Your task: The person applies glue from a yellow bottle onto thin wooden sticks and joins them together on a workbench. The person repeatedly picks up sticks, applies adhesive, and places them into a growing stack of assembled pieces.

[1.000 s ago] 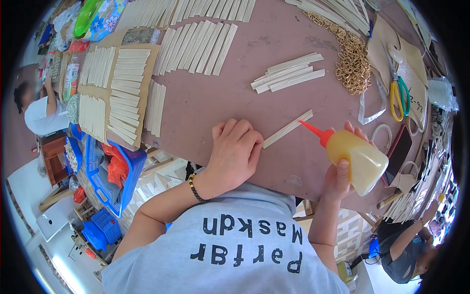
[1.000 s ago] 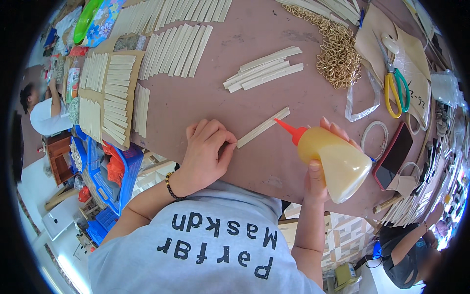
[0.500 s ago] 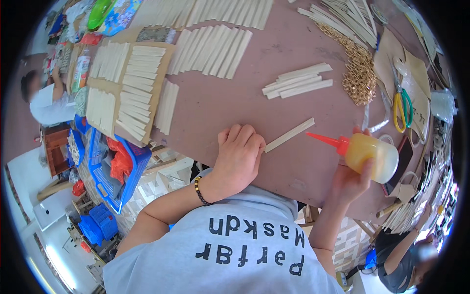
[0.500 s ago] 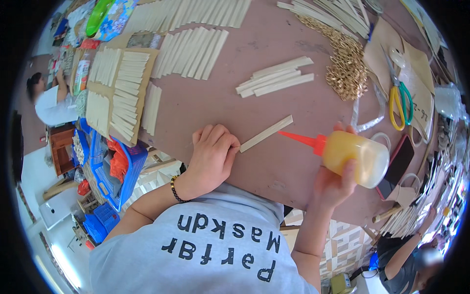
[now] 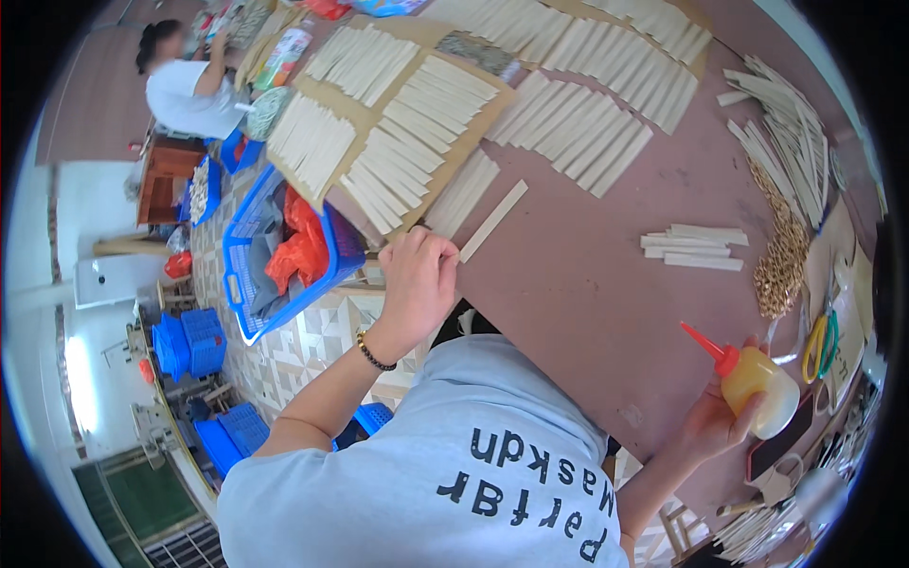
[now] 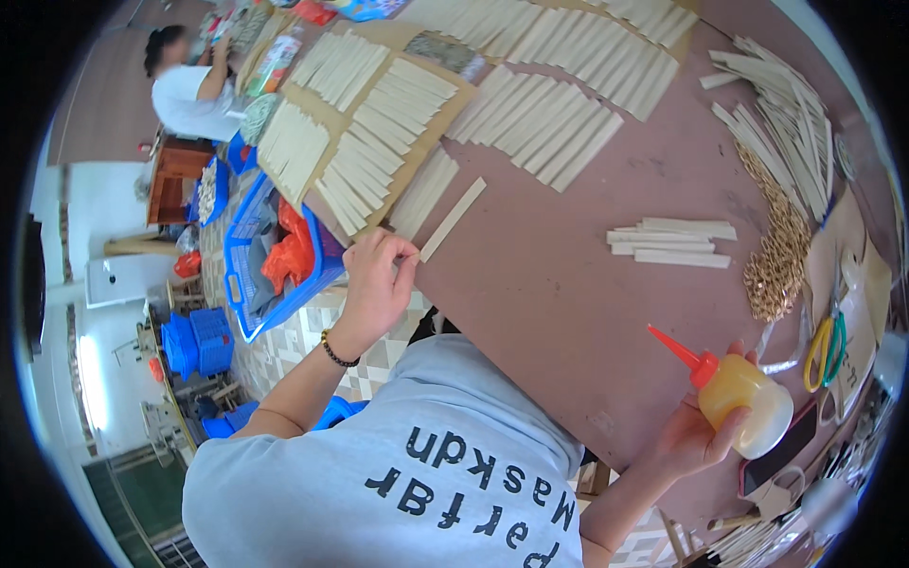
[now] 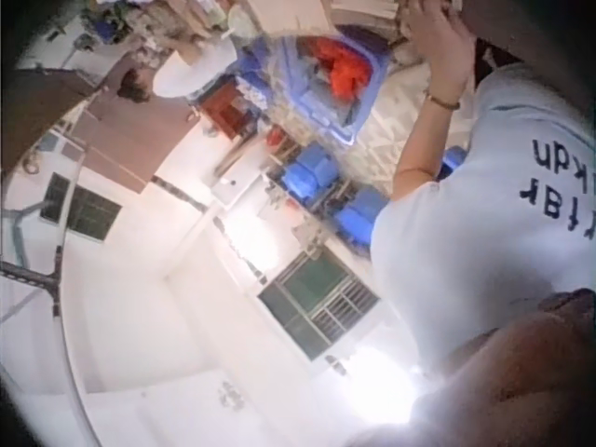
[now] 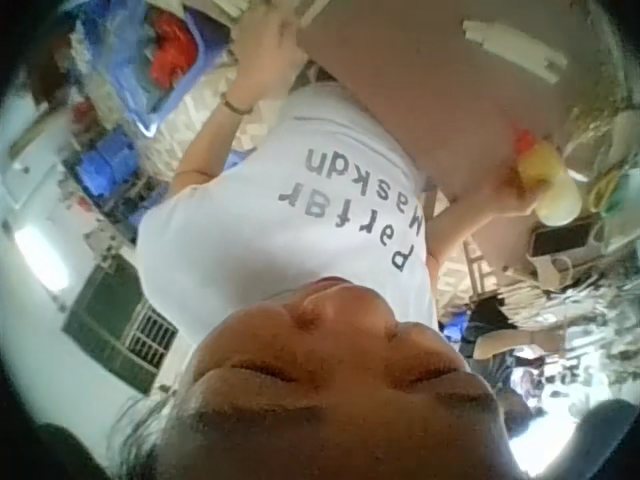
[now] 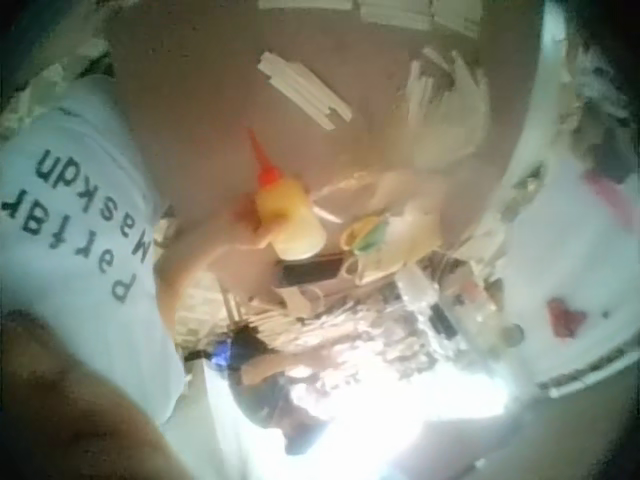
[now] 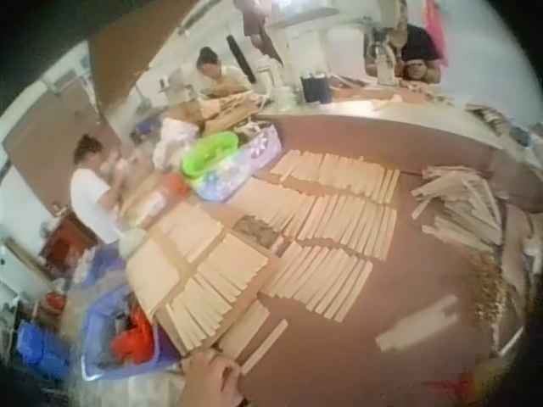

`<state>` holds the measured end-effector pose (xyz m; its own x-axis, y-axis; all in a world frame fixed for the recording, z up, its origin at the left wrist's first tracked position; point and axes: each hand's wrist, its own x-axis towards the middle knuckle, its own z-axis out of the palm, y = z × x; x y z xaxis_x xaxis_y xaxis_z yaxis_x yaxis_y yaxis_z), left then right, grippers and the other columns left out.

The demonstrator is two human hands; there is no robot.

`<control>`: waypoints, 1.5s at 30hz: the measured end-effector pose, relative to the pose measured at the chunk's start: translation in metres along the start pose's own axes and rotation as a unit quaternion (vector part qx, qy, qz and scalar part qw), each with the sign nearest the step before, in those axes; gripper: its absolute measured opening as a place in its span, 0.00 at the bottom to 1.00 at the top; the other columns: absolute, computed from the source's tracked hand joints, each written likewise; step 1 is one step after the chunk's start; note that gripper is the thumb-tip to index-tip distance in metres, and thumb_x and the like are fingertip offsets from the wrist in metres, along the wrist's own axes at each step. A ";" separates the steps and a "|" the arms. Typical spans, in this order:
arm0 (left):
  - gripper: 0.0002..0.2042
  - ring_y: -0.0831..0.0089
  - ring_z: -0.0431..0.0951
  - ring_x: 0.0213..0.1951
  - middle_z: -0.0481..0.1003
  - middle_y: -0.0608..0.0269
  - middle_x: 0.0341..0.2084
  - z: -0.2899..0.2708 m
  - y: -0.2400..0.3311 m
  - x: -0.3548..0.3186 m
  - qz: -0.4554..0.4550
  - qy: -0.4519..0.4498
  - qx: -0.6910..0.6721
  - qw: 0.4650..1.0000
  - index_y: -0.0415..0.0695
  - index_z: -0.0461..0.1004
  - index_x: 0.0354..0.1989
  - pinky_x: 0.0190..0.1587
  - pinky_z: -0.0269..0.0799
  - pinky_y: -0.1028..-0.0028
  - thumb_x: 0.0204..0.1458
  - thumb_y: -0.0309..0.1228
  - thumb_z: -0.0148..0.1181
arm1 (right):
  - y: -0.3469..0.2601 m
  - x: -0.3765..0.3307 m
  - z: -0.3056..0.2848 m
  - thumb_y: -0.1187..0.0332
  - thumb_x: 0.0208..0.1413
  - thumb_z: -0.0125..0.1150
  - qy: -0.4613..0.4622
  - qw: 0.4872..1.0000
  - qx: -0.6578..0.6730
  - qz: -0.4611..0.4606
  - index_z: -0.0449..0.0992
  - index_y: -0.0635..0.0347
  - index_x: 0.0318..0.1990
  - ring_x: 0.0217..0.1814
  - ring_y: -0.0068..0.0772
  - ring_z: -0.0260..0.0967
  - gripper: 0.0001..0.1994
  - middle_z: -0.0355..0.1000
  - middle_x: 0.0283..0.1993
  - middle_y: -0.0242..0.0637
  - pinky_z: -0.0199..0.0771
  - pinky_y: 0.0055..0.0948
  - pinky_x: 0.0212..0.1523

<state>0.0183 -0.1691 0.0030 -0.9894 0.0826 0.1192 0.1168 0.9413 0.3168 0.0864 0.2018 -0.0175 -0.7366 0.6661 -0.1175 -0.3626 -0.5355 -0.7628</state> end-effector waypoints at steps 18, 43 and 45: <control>0.14 0.62 0.67 0.40 0.66 0.61 0.32 -0.004 0.002 0.006 0.007 0.058 0.002 0.998 0.46 0.66 0.38 0.45 0.53 0.64 0.43 0.24 0.61 | 0.001 0.002 -0.005 0.62 0.59 0.55 -0.014 0.999 0.023 0.020 0.53 0.69 0.62 0.69 0.52 0.50 0.29 0.56 0.64 0.50 0.60 0.51 0.65; 0.19 0.59 0.65 0.46 0.65 0.57 0.38 0.007 0.031 0.038 0.072 0.048 0.020 0.996 0.46 0.67 0.40 0.49 0.52 0.60 0.38 0.26 0.64 | -0.002 0.001 -0.013 0.60 0.59 0.54 -0.003 0.998 0.061 0.013 0.53 0.66 0.62 0.68 0.55 0.53 0.29 0.57 0.63 0.51 0.65 0.55 0.60; 0.17 0.59 0.66 0.45 0.65 0.57 0.38 0.014 0.047 0.037 0.117 0.041 -0.017 0.992 0.46 0.69 0.39 0.49 0.53 0.61 0.38 0.27 0.65 | 0.000 0.002 -0.014 0.60 0.60 0.53 -0.010 0.996 0.085 0.022 0.53 0.65 0.62 0.67 0.56 0.53 0.28 0.57 0.63 0.51 0.65 0.57 0.59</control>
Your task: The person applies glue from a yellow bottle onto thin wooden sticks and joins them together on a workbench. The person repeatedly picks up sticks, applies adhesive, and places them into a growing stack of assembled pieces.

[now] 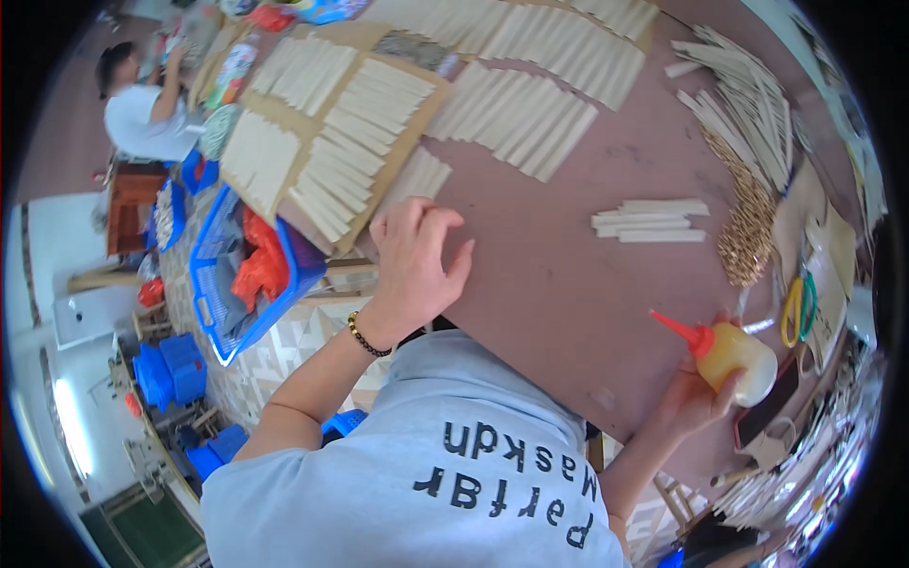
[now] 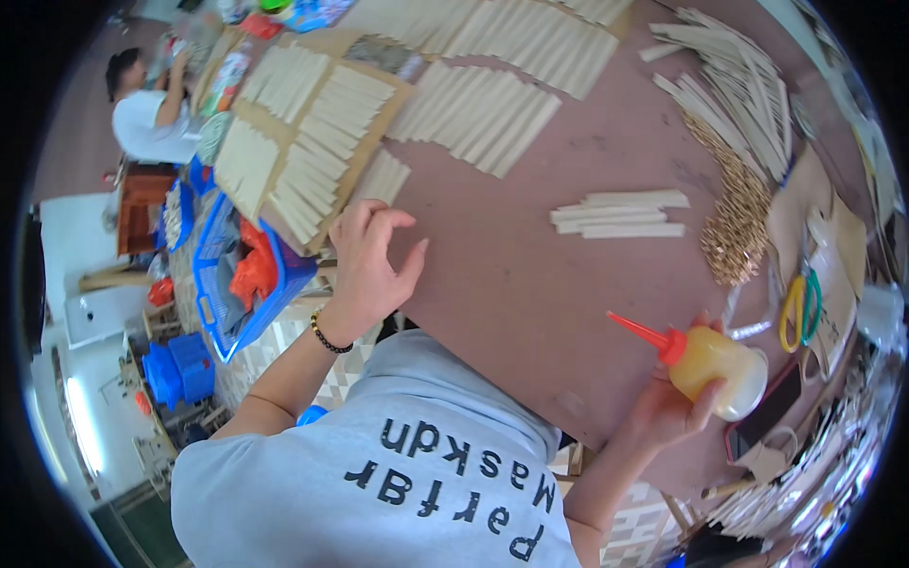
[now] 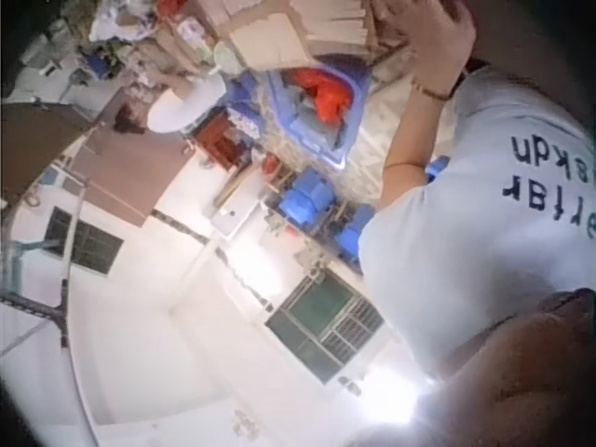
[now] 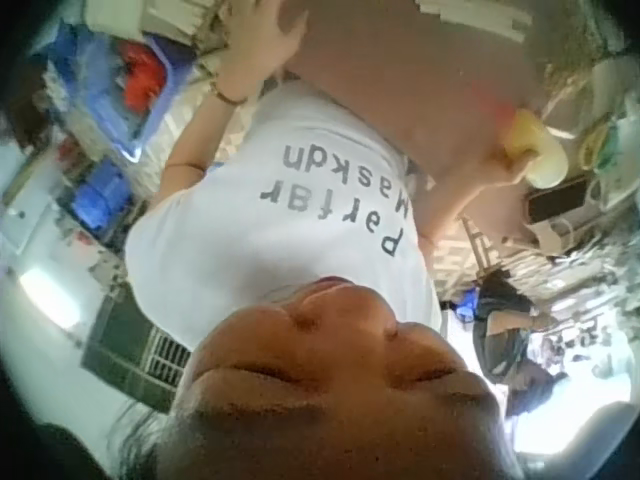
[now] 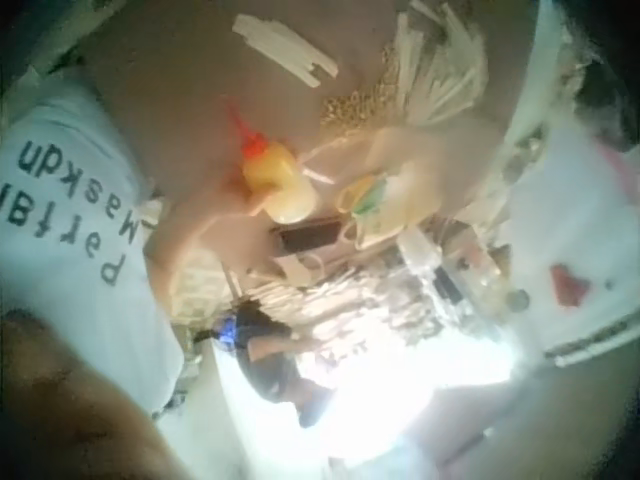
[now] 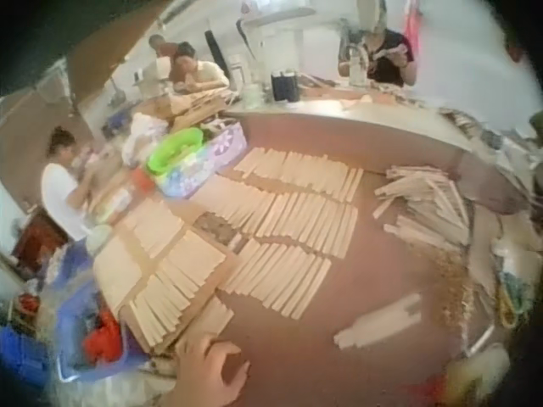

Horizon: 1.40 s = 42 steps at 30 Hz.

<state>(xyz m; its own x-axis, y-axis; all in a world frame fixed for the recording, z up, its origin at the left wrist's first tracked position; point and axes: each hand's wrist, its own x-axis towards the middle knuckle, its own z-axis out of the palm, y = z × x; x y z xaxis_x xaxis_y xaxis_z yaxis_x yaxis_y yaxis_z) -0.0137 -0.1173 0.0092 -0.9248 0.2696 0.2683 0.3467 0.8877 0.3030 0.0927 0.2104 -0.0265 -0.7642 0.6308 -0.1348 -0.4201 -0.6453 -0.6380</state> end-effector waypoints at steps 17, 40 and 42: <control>0.09 0.66 0.66 0.41 0.65 0.65 0.34 0.073 0.104 0.051 0.180 -0.045 -0.169 0.968 0.46 0.72 0.33 0.46 0.54 0.64 0.43 0.26 0.64 | -0.008 0.003 -0.004 0.61 0.61 0.51 0.019 0.992 0.125 -0.002 0.52 0.61 0.62 0.67 0.57 0.53 0.27 0.56 0.63 0.54 0.67 0.60 0.57; 0.13 0.65 0.66 0.36 0.68 0.64 0.33 0.038 0.076 -0.018 0.155 -0.133 -0.195 0.959 0.46 0.74 0.34 0.43 0.54 0.65 0.38 0.25 0.67 | 0.006 -0.006 0.023 0.65 0.54 0.60 0.001 0.968 -0.221 -0.118 0.57 0.64 0.60 0.61 0.58 0.61 0.29 0.63 0.58 0.54 0.67 0.48 0.58; 0.14 0.66 0.66 0.36 0.68 0.64 0.32 0.040 0.075 -0.021 0.161 -0.130 -0.199 0.958 0.46 0.74 0.35 0.43 0.54 0.65 0.38 0.25 0.68 | 0.007 -0.006 0.023 0.66 0.56 0.58 -0.041 0.956 -0.260 -0.127 0.57 0.63 0.60 0.63 0.59 0.59 0.27 0.62 0.59 0.54 0.65 0.48 0.60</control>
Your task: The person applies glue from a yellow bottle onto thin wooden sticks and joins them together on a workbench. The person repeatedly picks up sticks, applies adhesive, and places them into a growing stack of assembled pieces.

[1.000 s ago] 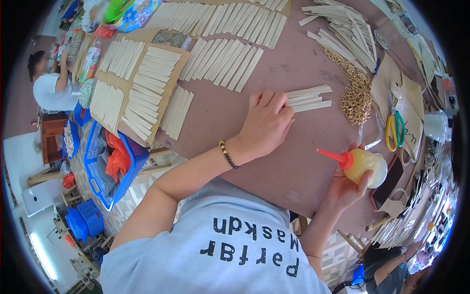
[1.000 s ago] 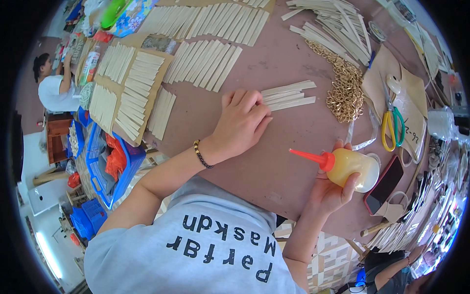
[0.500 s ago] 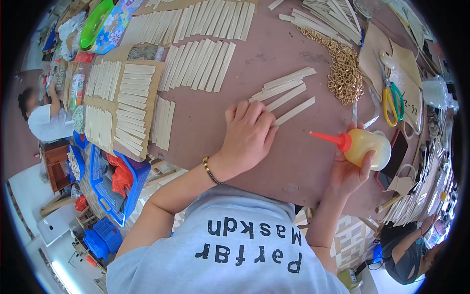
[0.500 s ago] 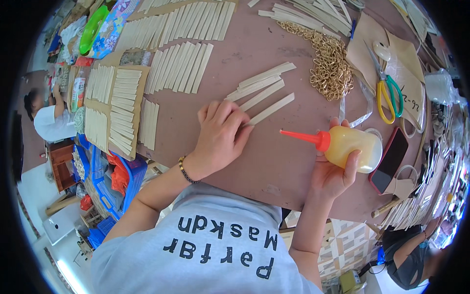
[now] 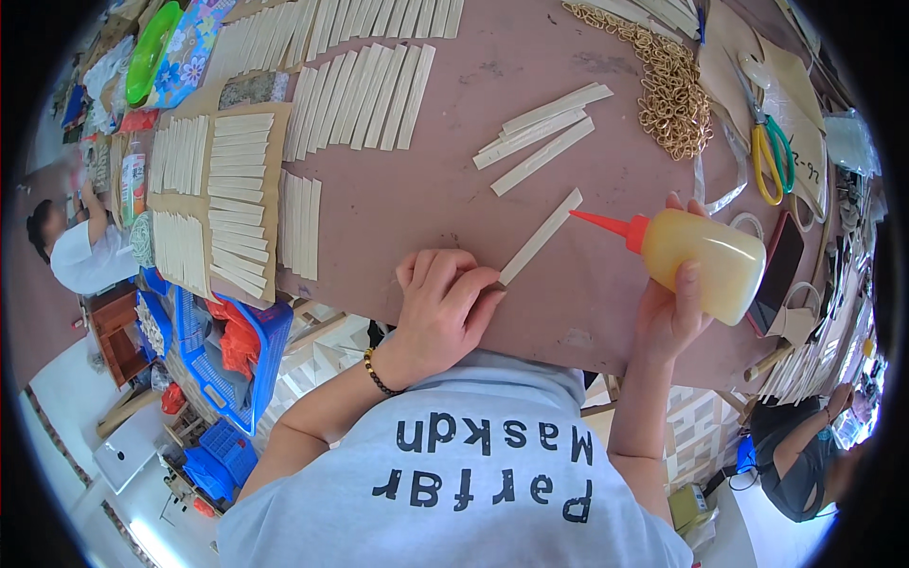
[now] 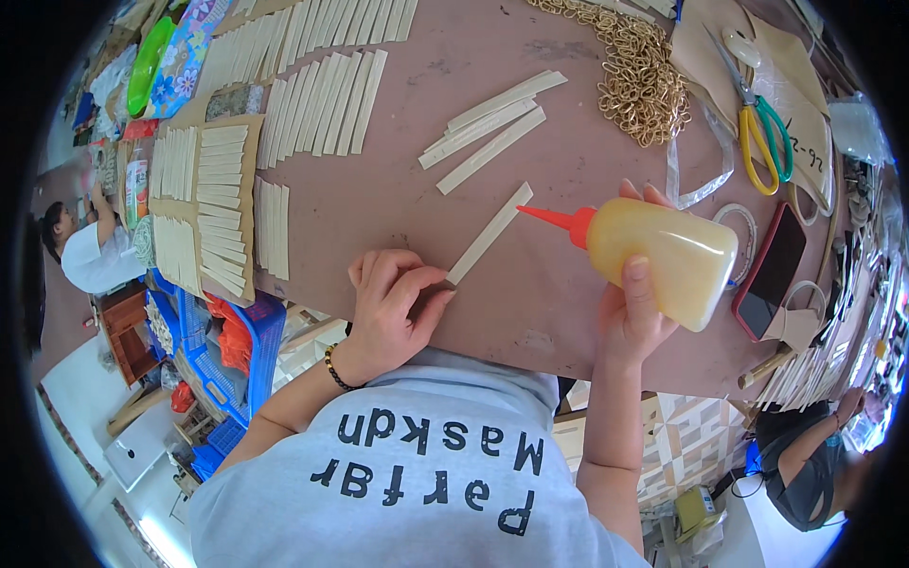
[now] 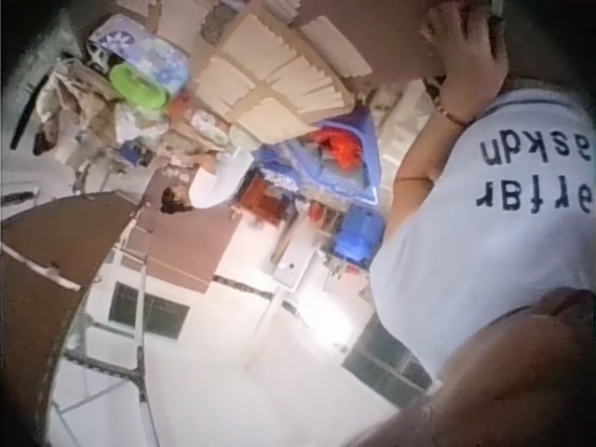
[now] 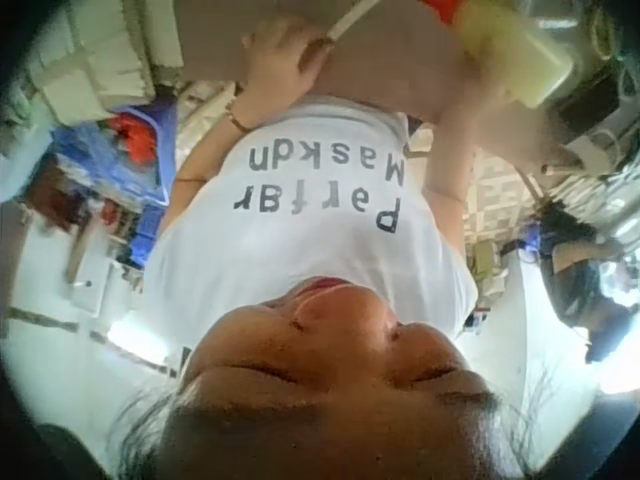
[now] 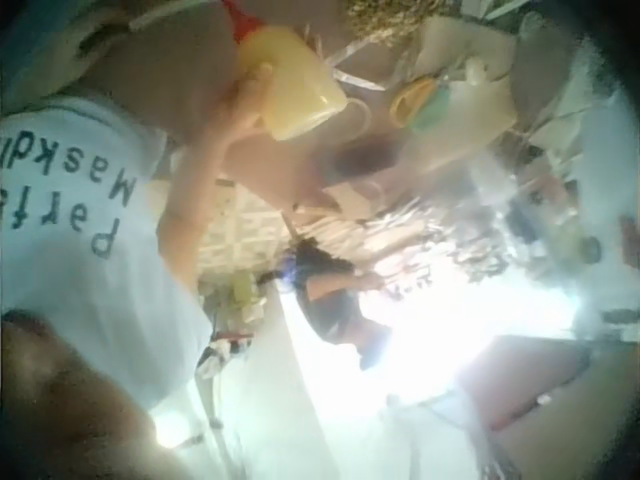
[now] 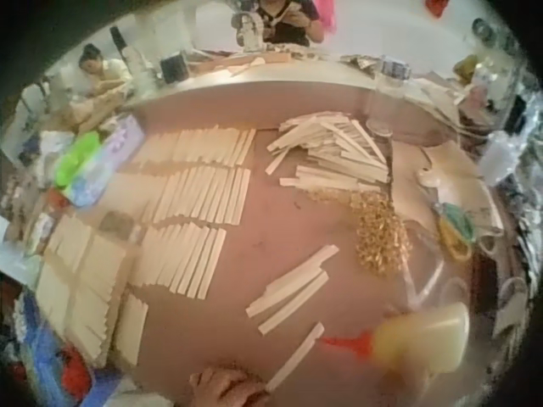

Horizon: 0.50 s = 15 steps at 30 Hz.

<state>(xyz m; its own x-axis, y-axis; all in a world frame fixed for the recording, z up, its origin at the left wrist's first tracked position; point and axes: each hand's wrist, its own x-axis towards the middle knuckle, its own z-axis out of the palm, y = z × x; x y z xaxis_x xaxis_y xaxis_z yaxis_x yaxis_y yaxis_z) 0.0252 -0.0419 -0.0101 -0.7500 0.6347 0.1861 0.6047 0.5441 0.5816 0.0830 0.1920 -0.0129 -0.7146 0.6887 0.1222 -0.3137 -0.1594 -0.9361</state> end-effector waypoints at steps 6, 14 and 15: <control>0.14 0.67 0.66 0.35 0.67 0.65 0.32 0.001 -0.002 0.000 0.013 0.001 -0.017 1.000 0.48 0.75 0.37 0.43 0.54 0.65 0.38 0.24 0.67 | 0.002 0.001 0.005 0.66 0.55 0.59 -0.015 0.999 -0.031 -0.014 0.57 0.61 0.60 0.63 0.59 0.60 0.27 0.62 0.59 0.53 0.65 0.48 0.60; 0.14 0.68 0.66 0.35 0.67 0.67 0.32 0.002 -0.003 0.000 0.014 0.000 -0.022 1.000 0.49 0.76 0.36 0.43 0.54 0.65 0.39 0.23 0.66 | 0.005 0.001 0.000 0.65 0.54 0.61 -0.043 0.997 -0.052 -0.040 0.59 0.64 0.59 0.63 0.58 0.60 0.27 0.61 0.59 0.51 0.69 0.50 0.58; 0.14 0.68 0.66 0.35 0.67 0.67 0.32 0.002 -0.003 -0.001 0.013 -0.001 -0.023 1.000 0.49 0.76 0.36 0.43 0.54 0.65 0.39 0.23 0.66 | 0.005 0.000 0.000 0.65 0.54 0.61 -0.045 0.997 -0.054 -0.040 0.59 0.64 0.59 0.63 0.58 0.60 0.28 0.61 0.59 0.51 0.69 0.51 0.57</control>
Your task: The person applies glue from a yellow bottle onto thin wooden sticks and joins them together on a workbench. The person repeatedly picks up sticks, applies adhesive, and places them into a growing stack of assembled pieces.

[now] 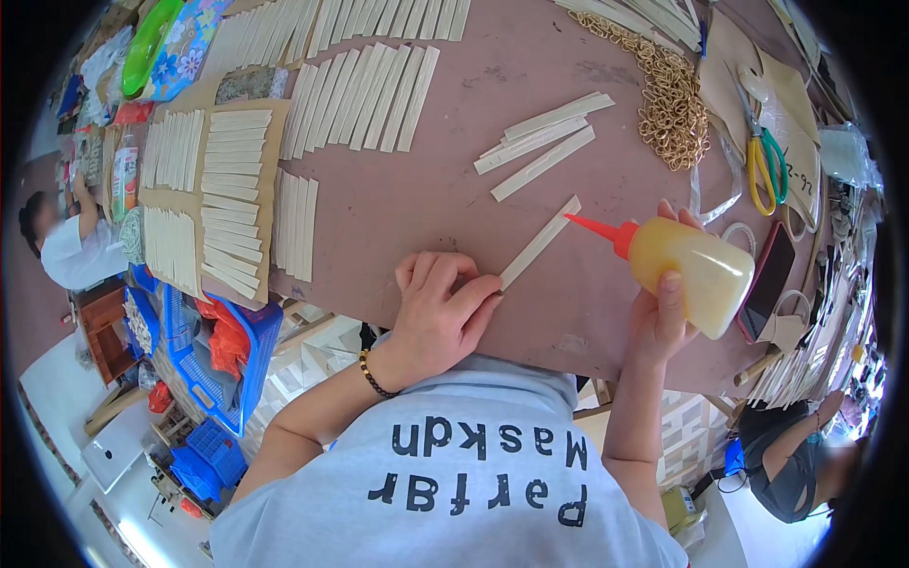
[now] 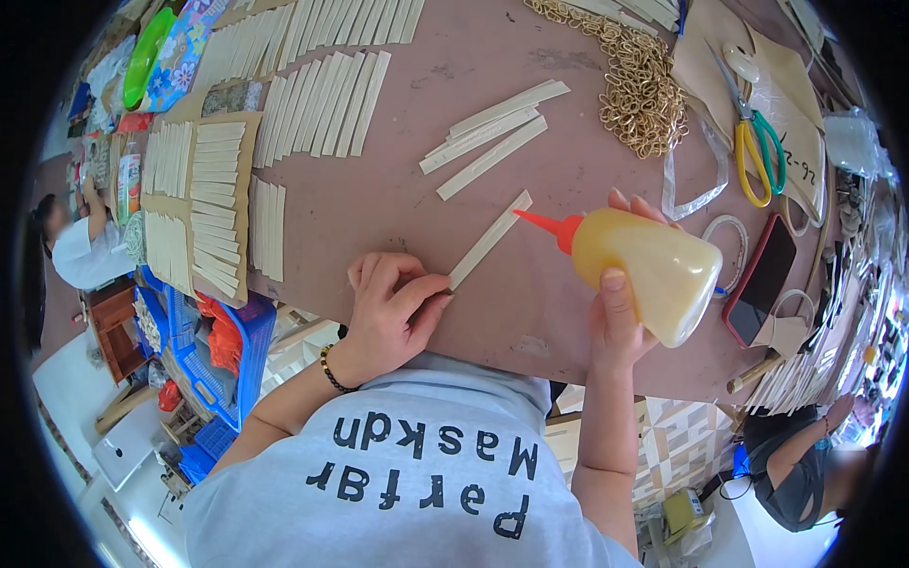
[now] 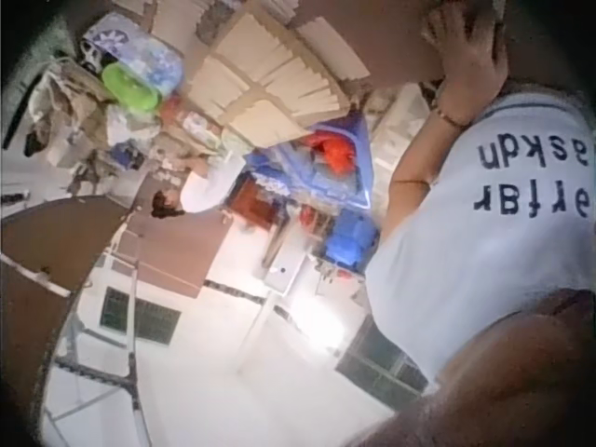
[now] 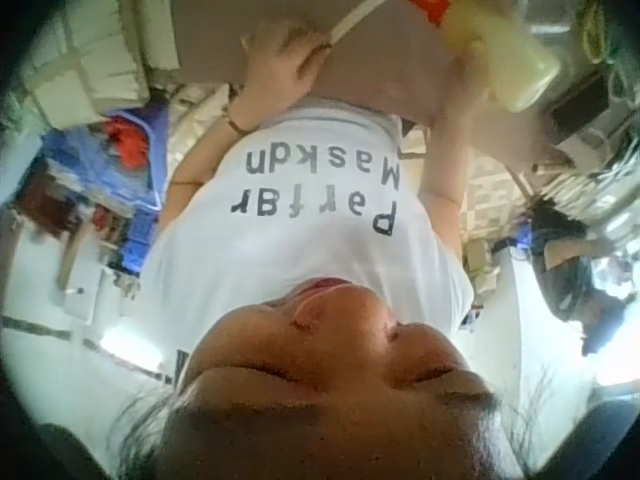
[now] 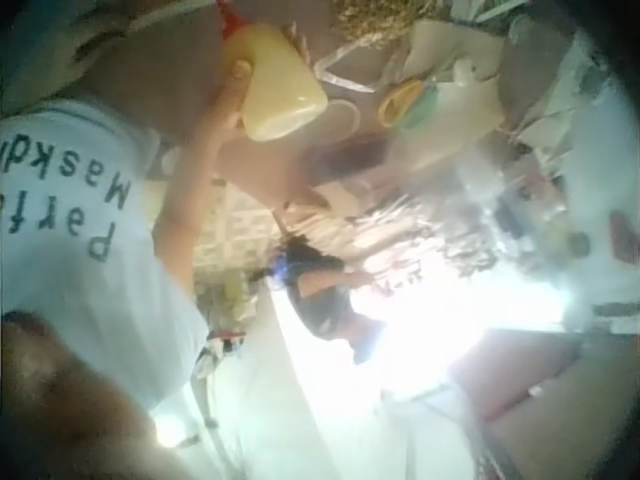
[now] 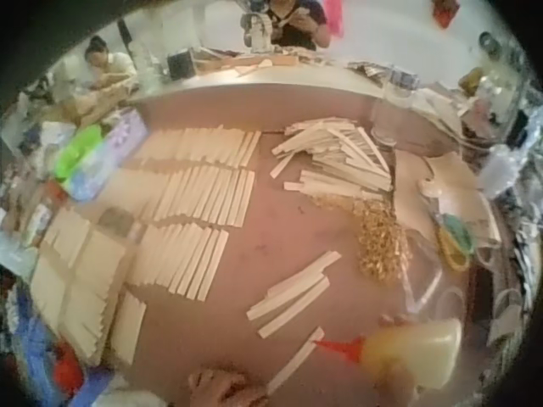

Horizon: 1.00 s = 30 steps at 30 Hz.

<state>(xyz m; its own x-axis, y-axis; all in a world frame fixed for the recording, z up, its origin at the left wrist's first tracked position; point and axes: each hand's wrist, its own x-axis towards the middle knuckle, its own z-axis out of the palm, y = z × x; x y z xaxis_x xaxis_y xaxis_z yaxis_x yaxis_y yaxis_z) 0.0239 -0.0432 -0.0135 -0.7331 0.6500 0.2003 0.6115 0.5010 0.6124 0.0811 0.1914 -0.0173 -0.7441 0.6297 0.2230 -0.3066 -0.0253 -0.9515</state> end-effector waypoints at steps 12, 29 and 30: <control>0.14 0.67 0.66 0.35 0.66 0.66 0.32 -0.002 0.000 0.001 0.000 -0.004 -0.004 1.000 0.50 0.75 0.37 0.43 0.54 0.64 0.39 0.24 0.67 | 0.000 -0.002 0.000 0.64 0.53 0.62 0.019 1.000 0.008 0.002 0.59 0.63 0.59 0.63 0.59 0.59 0.29 0.61 0.59 0.51 0.67 0.52 0.58; 0.13 0.66 0.67 0.35 0.67 0.65 0.31 -0.008 -0.007 -0.005 -0.018 0.024 -0.023 0.999 0.46 0.74 0.36 0.42 0.55 0.66 0.40 0.21 0.64 | -0.011 -0.040 0.016 0.61 0.45 0.71 -0.029 0.992 0.068 0.105 0.56 0.52 0.57 0.59 0.55 0.63 0.34 0.64 0.56 0.49 0.67 0.52 0.56; 0.12 0.67 0.67 0.35 0.67 0.65 0.31 -0.008 -0.008 -0.005 -0.018 0.025 -0.021 0.999 0.46 0.74 0.36 0.42 0.56 0.66 0.40 0.21 0.64 | -0.011 -0.040 0.016 0.61 0.45 0.71 -0.029 0.992 0.065 0.104 0.56 0.51 0.57 0.59 0.55 0.63 0.35 0.64 0.55 0.48 0.67 0.52 0.56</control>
<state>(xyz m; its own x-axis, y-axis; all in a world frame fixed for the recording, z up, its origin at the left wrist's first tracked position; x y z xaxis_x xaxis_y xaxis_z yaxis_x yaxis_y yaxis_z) 0.0207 -0.0550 -0.0129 -0.7688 0.6025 0.2145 0.5722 0.4983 0.6514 0.1043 0.1537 -0.0124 -0.8307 0.5554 0.0391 -0.2134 -0.2527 -0.9437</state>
